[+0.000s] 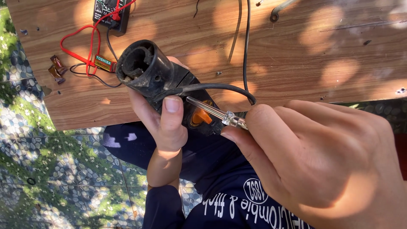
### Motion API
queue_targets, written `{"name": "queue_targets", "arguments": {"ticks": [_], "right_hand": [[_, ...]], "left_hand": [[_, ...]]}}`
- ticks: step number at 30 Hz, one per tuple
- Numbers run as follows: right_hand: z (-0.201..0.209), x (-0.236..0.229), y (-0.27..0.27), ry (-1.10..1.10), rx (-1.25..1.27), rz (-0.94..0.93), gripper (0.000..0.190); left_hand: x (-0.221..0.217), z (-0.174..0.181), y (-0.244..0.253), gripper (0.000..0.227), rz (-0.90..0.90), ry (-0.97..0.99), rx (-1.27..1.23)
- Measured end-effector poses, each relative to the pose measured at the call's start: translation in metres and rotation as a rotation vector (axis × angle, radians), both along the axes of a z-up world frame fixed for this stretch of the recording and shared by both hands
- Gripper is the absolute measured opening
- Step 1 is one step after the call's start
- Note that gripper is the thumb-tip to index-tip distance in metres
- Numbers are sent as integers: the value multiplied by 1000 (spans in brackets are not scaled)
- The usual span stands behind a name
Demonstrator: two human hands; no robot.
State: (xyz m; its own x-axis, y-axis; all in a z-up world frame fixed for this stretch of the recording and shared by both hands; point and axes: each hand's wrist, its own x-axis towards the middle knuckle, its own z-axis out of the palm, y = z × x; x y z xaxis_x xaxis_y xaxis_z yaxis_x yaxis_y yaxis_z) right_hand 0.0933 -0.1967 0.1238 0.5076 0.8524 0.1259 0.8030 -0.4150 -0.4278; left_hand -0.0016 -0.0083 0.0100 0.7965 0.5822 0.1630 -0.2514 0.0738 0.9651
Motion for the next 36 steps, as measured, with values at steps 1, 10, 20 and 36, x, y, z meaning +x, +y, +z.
{"name": "queue_targets", "arguments": {"ticks": [1, 10, 20, 36], "right_hand": [[-1, 1, 0, 25, -1, -14, 31], [-15, 20, -2, 363, -127, -96, 39], [-46, 3, -11, -145, 32, 100, 30], [-93, -12, -22, -49, 491, -88, 24]], "left_hand": [[0, 0, 0, 58, 8, 8, 45], [-3, -8, 1, 59, 88, -17, 325], [7, -16, 10, 68, 65, -143, 302], [19, -22, 6, 85, 227, -142, 762]]}}
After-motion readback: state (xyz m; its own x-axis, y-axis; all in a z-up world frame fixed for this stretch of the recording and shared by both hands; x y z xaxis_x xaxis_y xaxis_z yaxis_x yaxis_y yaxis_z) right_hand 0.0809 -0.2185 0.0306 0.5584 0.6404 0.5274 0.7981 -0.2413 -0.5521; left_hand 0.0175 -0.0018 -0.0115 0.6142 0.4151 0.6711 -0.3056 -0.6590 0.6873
